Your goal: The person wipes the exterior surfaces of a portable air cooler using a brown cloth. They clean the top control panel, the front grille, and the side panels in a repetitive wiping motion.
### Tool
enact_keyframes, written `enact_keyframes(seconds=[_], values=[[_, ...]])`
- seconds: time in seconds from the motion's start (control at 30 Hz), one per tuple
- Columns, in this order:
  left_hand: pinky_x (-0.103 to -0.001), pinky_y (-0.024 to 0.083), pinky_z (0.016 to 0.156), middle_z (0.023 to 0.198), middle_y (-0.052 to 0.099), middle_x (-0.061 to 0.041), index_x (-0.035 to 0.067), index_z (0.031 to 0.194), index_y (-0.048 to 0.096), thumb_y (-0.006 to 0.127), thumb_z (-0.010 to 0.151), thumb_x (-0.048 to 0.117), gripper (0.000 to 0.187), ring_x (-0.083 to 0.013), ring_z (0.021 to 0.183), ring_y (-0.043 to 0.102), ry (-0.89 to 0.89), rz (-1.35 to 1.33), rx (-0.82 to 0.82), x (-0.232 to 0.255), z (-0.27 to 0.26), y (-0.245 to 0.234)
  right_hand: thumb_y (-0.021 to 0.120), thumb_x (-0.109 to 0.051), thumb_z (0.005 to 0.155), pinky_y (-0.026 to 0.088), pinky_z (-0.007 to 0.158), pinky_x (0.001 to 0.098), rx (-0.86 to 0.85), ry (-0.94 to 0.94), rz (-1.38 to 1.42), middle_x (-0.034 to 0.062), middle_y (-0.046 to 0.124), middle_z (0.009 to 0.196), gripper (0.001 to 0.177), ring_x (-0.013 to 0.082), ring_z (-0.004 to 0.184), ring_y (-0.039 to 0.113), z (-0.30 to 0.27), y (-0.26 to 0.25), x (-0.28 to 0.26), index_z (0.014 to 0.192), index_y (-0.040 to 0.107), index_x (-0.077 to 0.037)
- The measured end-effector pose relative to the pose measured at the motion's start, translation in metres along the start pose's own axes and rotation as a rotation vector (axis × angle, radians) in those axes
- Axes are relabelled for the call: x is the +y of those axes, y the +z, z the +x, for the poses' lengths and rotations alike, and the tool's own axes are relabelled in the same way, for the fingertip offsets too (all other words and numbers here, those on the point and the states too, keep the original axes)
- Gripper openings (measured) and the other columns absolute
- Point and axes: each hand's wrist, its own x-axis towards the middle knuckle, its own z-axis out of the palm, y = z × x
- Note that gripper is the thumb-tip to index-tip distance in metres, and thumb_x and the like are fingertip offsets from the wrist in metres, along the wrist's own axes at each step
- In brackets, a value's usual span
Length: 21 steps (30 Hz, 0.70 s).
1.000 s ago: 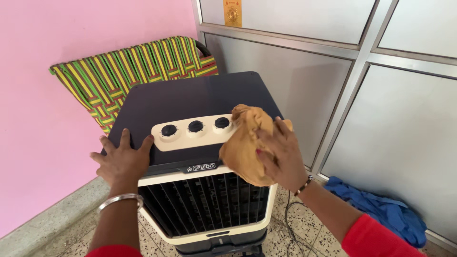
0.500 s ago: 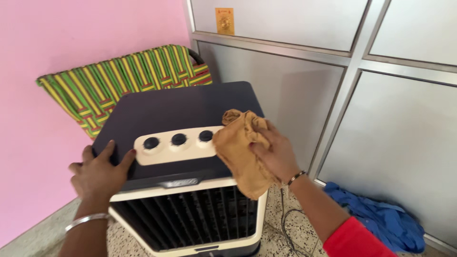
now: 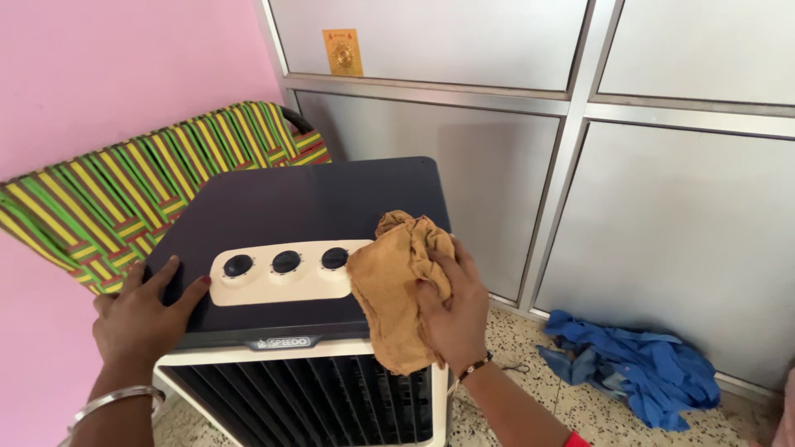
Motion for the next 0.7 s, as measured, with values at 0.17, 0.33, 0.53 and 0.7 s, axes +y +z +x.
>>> enact_keyframes(seconds=[0.17, 0.33, 0.53, 0.7], values=[[-0.055, 0.045, 0.103, 0.165, 0.036, -0.005, 0.040, 0.151, 0.051, 0.052, 0.080, 0.082, 0.083, -0.0506, 0.136, 0.040, 0.028, 0.008, 0.008, 0.004, 0.013, 0.003, 0.069, -0.017, 0.077, 0.057, 0.097, 0.0388, 0.005, 0.077, 0.109, 0.0211, 0.061, 0.145, 0.044, 0.0315, 0.118, 0.069, 0.014, 0.018, 0.015, 0.116, 0.072, 0.004], [-0.061, 0.040, 0.106, 0.165, 0.034, -0.010, 0.037, 0.153, 0.050, 0.052, 0.080, 0.081, 0.085, -0.0549, 0.138, 0.033, -0.081, -0.012, 0.014, 0.031, -0.015, 0.008, 0.071, -0.017, 0.076, 0.059, 0.095, 0.0383, -0.037, 0.048, 0.216, 0.0205, 0.066, 0.141, 0.049, 0.0316, 0.114, 0.072, 0.047, 0.018, 0.059, 0.121, 0.071, 0.005], [-0.072, 0.034, 0.097, 0.163, 0.028, -0.017, 0.033, 0.151, 0.049, 0.051, 0.079, 0.086, 0.089, -0.0617, 0.135, 0.023, -0.167, 0.000, 0.086, 0.082, -0.026, 0.016, 0.077, -0.014, 0.074, 0.050, 0.100, 0.0345, -0.212, 0.115, 0.281, 0.0184, 0.060, 0.145, 0.052, 0.0289, 0.123, 0.063, 0.120, 0.018, 0.117, 0.121, 0.070, 0.006], [-0.066, 0.039, 0.102, 0.166, 0.030, -0.013, 0.034, 0.150, 0.053, 0.052, 0.077, 0.085, 0.088, -0.0591, 0.137, 0.029, -0.169, -0.011, 0.098, 0.106, -0.023, 0.026, 0.076, -0.016, 0.074, 0.052, 0.100, 0.0327, -0.228, 0.149, 0.276, 0.0158, 0.068, 0.140, 0.052, 0.0256, 0.118, 0.068, 0.128, 0.002, 0.130, 0.122, 0.069, 0.005]])
